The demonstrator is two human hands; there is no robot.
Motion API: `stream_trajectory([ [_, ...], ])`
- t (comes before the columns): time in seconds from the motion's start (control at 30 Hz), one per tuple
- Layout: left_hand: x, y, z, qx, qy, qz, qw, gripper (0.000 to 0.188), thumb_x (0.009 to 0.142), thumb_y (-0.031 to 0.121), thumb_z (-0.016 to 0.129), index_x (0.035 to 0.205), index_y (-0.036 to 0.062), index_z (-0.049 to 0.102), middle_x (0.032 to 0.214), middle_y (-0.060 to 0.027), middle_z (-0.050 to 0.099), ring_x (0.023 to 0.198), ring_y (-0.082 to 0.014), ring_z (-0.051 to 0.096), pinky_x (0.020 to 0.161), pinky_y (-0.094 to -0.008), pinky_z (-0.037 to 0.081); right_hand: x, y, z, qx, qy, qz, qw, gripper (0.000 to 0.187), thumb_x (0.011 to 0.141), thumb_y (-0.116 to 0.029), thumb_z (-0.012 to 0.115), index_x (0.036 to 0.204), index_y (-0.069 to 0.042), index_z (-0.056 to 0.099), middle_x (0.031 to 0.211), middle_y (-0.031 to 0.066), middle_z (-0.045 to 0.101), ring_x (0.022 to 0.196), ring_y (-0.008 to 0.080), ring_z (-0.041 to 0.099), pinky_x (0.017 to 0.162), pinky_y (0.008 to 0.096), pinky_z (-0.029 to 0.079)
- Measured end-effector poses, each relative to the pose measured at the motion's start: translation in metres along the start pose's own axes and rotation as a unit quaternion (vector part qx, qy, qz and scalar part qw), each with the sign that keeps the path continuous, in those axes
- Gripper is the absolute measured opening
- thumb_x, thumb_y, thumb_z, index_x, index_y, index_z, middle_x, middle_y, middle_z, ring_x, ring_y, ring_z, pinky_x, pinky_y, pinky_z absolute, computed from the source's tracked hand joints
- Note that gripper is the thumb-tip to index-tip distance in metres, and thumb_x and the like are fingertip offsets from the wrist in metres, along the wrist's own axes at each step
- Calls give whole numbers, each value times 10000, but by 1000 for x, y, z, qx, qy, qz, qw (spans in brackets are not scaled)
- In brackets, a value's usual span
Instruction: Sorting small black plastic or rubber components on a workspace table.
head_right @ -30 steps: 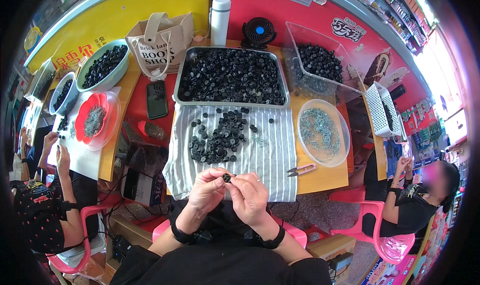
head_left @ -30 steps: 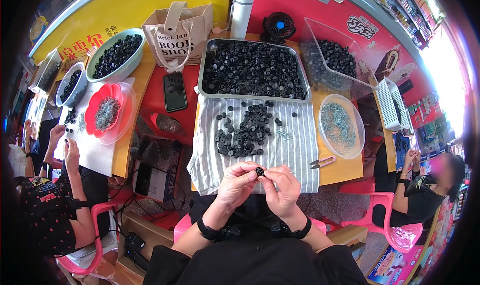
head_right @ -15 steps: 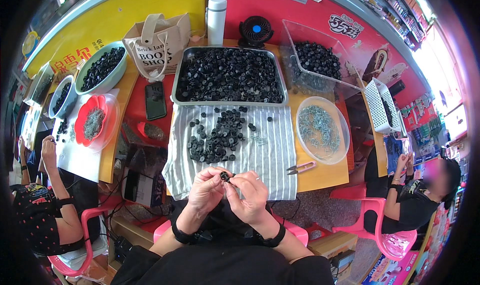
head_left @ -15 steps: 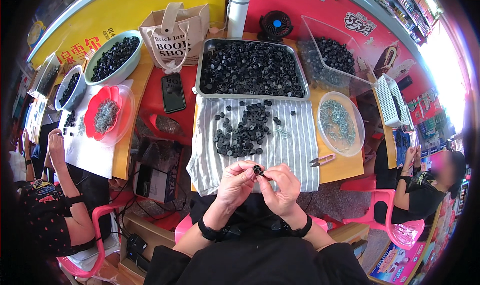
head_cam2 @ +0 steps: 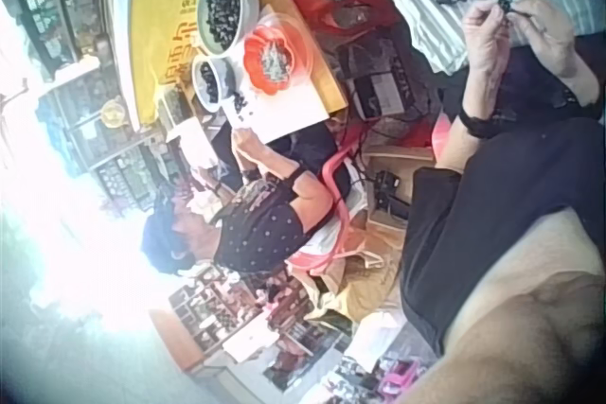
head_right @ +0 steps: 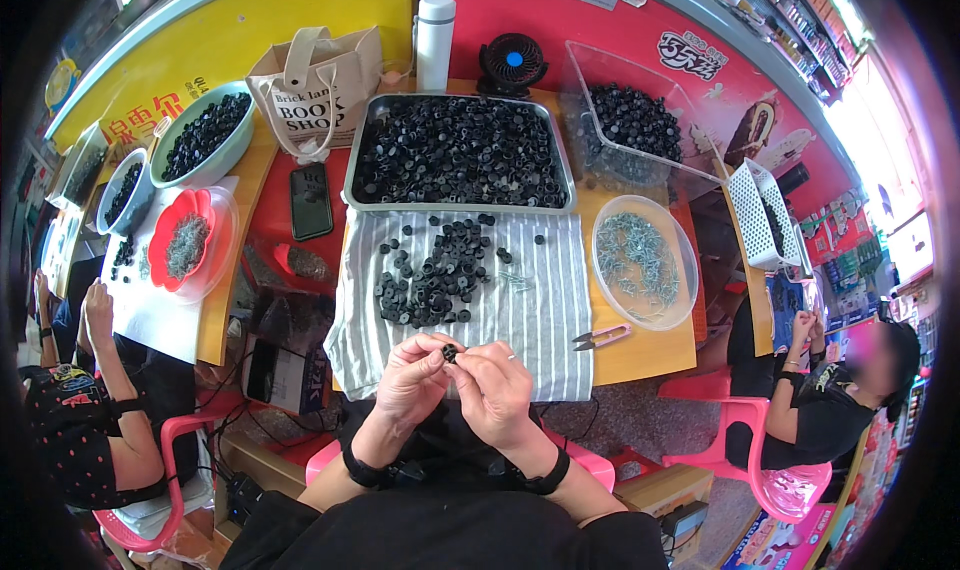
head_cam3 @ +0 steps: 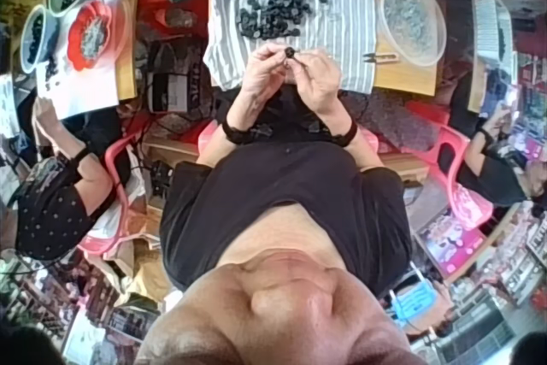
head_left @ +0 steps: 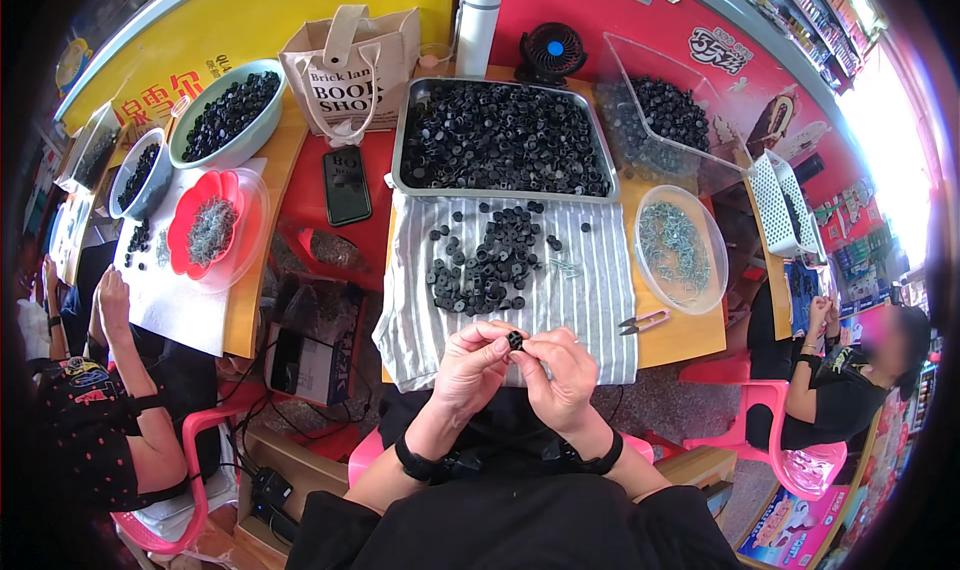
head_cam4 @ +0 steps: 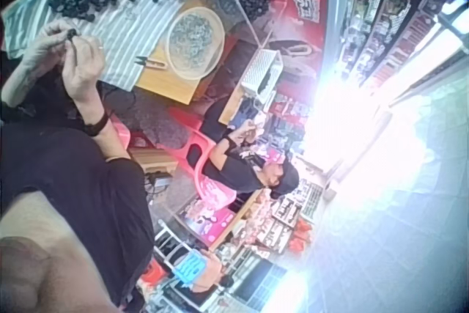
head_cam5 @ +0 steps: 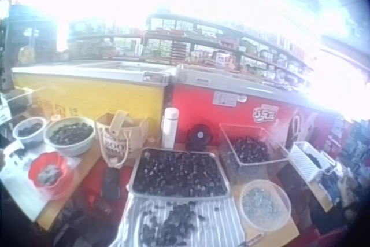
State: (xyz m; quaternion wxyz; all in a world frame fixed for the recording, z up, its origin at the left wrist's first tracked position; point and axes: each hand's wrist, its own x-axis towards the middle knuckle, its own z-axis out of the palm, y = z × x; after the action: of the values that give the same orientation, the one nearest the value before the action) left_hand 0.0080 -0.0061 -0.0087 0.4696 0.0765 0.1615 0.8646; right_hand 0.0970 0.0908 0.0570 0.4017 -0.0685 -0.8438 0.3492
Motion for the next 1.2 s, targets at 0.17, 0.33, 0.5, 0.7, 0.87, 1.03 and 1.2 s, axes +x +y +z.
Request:
stream_trajectory([
  [0.17, 1, 0, 1, 1, -13, 10, 1000, 97, 863, -3, 649, 951, 28, 674, 1028, -139, 650, 927, -177, 627, 852, -294, 488, -1, 1, 2, -1, 6, -11, 1000, 149, 738, 38, 739, 834, -6, 635, 786, 97, 630, 658, 239, 592, 566, 314, 460],
  [0.33, 1, 1, 2, 1, -25, 19, 1000, 91, 864, -8, 643, 942, 33, 666, 1010, -134, 643, 931, -184, 614, 857, -297, 473, 0, 2, 2, 12, 3, -1, 1000, 186, 721, 54, 754, 852, 0, 635, 767, 111, 637, 644, 228, 600, 567, 297, 462],
  [0.5, 0, 0, 1, 6, -29, 23, 999, 77, 867, -4, 641, 932, 34, 656, 1001, -130, 635, 922, -189, 612, 853, -302, 471, -1, 5, 3, 23, -5, -6, 1000, 184, 725, 52, 753, 855, 4, 632, 757, 111, 634, 635, 221, 597, 555, 294, 461],
  [0.7, 1, -2, 4, 14, -32, 33, 999, 62, 872, -6, 634, 920, 29, 650, 997, -129, 633, 918, -194, 613, 852, -318, 474, -4, 8, 5, -5, 13, -35, 999, 169, 746, 52, 741, 863, 4, 630, 744, 109, 626, 619, 204, 582, 538, 285, 454],
  [0.87, 1, -3, 0, 39, -42, 51, 997, 68, 877, 2, 631, 934, 28, 655, 997, -124, 634, 928, -199, 616, 859, -331, 474, -7, 14, 4, 96, -6, 51, 994, 187, 750, 33, 761, 880, 0, 630, 737, 80, 622, 621, 133, 562, 540, 262, 440],
  [1.03, 0, -2, 2, 20, -34, 40, 998, 50, 885, 0, 630, 918, 24, 659, 974, -84, 622, 911, -160, 597, 832, -308, 477, -12, 24, -3, 165, -48, 154, 973, 195, 787, 6, 756, 929, 14, 622, 767, 59, 641, 669, 88, 591, 581, 230, 467],
  [1.2, -3, -5, 0, 6, -21, 19, 1000, 36, 898, 16, 623, 905, 31, 655, 972, -72, 618, 896, -151, 597, 819, -315, 483, -15, 29, 5, 216, -28, 172, 961, 185, 799, -68, 770, 924, -14, 645, 706, 18, 629, 606, 42, 545, 522, 199, 411],
])
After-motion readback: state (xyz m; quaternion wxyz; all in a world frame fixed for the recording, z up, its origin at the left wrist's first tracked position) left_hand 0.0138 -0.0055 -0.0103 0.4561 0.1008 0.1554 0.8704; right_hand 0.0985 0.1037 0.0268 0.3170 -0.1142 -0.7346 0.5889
